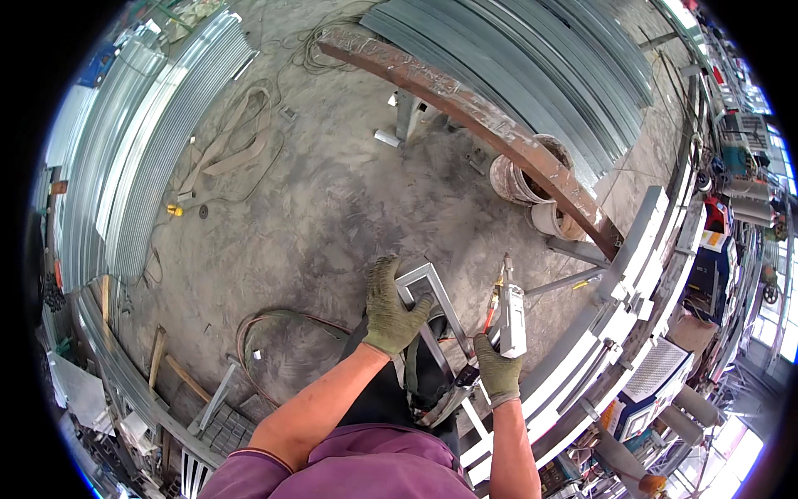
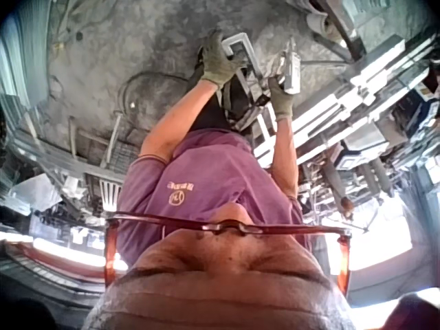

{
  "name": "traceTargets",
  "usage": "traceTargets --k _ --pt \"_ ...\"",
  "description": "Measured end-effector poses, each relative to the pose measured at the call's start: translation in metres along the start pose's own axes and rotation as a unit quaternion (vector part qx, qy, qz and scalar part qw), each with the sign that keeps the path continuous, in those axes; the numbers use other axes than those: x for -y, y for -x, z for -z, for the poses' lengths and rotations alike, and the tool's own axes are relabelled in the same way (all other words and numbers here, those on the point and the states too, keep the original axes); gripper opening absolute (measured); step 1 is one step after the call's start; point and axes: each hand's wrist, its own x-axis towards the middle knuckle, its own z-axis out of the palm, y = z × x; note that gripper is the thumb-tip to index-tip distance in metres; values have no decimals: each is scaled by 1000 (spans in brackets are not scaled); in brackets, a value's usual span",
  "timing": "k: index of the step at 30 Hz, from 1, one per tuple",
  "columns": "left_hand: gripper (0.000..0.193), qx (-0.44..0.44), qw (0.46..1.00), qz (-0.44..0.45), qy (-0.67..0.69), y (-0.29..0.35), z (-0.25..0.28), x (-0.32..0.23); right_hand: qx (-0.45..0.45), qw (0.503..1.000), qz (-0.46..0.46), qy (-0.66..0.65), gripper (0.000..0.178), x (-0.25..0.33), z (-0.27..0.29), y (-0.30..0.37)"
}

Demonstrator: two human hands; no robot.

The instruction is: The person uses a handheld welding tool to join metal frame pieces on a workbench. They repeatedly position the frame, weld seams, and reposition the assembly to complete multiple joints.

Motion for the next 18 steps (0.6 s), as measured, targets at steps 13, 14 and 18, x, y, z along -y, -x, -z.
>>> traceTargets --k 13,14,18 --pt "86 3 999 5 46 4 -1 5 -9 997 56 46 23 -2 -3 -4" --pt "85 5 998 9 57 5 -1 7 -4 997 55 46 24 -2 -4 -4" --pt "77 10 996 15 89 5 -3 9 -26 995 75 61 27 -3 -9 -5"
